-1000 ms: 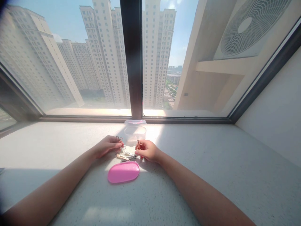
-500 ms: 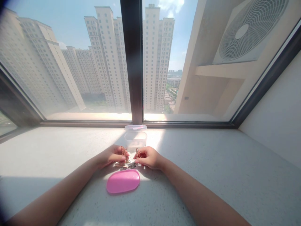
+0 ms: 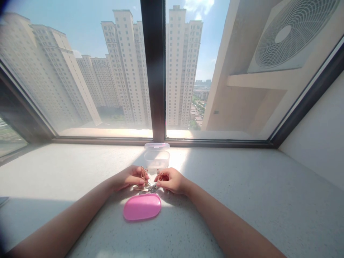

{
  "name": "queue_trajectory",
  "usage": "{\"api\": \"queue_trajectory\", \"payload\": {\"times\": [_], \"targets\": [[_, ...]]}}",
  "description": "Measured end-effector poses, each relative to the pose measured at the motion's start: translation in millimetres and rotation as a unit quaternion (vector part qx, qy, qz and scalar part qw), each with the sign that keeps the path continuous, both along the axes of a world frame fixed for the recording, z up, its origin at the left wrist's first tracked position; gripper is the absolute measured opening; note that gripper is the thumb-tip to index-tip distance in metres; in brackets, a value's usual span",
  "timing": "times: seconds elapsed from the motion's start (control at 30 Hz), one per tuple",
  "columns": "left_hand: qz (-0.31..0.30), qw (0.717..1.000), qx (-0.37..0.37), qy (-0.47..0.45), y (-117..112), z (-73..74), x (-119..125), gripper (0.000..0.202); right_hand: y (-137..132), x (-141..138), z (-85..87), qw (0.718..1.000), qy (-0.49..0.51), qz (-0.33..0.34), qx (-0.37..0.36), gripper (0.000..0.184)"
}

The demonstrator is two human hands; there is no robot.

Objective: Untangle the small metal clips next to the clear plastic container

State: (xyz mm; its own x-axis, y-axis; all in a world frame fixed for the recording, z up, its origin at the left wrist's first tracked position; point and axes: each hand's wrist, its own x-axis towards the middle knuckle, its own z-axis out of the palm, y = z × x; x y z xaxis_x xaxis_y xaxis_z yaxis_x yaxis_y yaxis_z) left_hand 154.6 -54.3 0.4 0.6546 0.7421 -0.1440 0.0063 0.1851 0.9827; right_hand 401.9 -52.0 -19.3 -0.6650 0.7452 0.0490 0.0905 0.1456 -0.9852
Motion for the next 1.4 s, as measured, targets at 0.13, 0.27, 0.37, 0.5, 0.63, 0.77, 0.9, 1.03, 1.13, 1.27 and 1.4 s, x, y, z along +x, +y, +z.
{"api": "queue_trajectory", "payload": {"times": [0.13, 0.27, 0.37, 0.5, 0.63, 0.77, 0.9, 1.03, 1.13, 1.27, 1.4], "targets": [[-0.003, 1.000, 0.001, 0.006, -0.6, 2.3, 0.9, 0.023, -1.4, -0.6, 2.6, 1.000, 0.009, 0.002, -0.005, 0.024], [0.006, 1.000, -0.005, 0.019, 1.1, 0.9, 0.0, 0.026, -3.4, -0.1, 7.0, 1.000, 0.021, 0.013, -0.019, 0.027], [0.000, 1.000, -0.004, 0.022, 2.4, -0.5, -1.4, 0.025, -4.3, 0.7, 10.1, 0.999, 0.016, 0.014, -0.024, 0.028], [-0.010, 1.000, -0.002, 0.022, 2.7, 0.0, -2.0, 0.024, -5.4, 0.7, 12.5, 0.999, 0.016, 0.022, -0.020, 0.025], [-0.014, 1.000, -0.006, 0.017, 2.7, 0.8, -1.2, 0.024, -6.2, 0.0, 13.3, 1.000, 0.017, 0.019, -0.016, 0.024], [-0.013, 1.000, 0.000, 0.021, 2.7, 0.6, -0.6, 0.024, -6.0, 0.4, 13.6, 0.999, 0.014, 0.025, -0.014, 0.024], [-0.012, 1.000, 0.003, 0.023, 2.6, 0.6, -0.6, 0.025, -5.1, 1.3, 12.0, 0.999, 0.013, 0.026, -0.020, 0.025], [-0.013, 1.000, 0.004, 0.026, 2.5, 1.4, -1.0, 0.025, -4.2, 1.2, 8.1, 0.999, 0.025, 0.016, -0.021, 0.024], [-0.008, 0.999, 0.007, 0.030, 2.6, 1.7, -0.8, 0.025, -3.9, 0.8, 6.0, 0.999, 0.026, 0.002, -0.025, 0.023], [-0.005, 1.000, 0.009, 0.029, 2.1, 2.2, 0.2, 0.025, -3.7, 0.6, 5.8, 0.999, 0.027, 0.002, -0.025, 0.023], [-0.005, 0.999, 0.018, 0.032, 0.4, 4.7, 1.5, 0.024, -3.2, 0.7, 5.9, 0.999, 0.026, 0.004, -0.020, 0.023]]}}
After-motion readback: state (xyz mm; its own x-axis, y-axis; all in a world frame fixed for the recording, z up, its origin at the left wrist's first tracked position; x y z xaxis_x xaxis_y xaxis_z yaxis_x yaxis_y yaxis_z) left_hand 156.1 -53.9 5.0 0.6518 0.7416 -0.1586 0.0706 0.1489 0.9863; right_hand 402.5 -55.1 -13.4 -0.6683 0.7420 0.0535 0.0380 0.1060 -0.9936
